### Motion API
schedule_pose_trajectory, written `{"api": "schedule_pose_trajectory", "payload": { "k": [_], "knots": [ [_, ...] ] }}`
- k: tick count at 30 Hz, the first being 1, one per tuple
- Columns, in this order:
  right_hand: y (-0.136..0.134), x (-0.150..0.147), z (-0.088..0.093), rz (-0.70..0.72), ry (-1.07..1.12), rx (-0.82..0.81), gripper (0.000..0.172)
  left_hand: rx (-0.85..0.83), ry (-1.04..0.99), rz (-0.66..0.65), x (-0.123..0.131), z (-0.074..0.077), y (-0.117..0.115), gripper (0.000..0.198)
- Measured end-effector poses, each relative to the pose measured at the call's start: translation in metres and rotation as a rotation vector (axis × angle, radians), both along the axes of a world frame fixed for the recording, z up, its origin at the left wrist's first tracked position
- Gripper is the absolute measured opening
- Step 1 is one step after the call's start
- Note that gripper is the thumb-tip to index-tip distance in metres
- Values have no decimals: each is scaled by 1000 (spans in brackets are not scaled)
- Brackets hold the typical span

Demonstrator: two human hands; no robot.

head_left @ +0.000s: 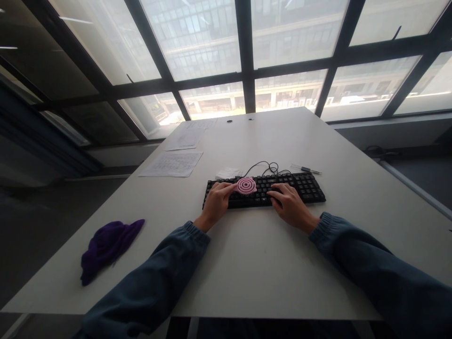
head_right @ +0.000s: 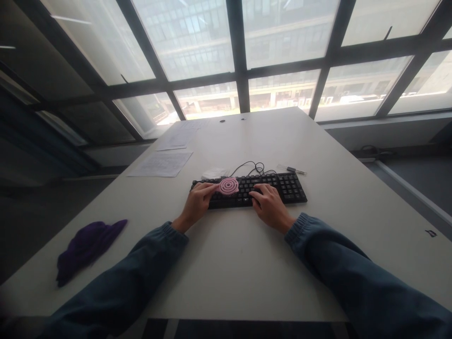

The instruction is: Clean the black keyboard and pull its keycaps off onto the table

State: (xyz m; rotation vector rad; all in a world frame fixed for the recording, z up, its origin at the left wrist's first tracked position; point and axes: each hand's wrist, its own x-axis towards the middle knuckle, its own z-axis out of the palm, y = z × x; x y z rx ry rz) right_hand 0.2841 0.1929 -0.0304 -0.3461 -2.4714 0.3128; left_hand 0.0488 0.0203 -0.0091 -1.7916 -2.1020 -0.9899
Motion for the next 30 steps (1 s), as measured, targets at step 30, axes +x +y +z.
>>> {"api": "schedule_pose_trajectory", "payload": {
  "k": [30],
  "knots": [
    [-1, 1, 2, 9, -3, -15, 27, 29, 44, -55, 20, 1, 16, 33]
  ]
}}
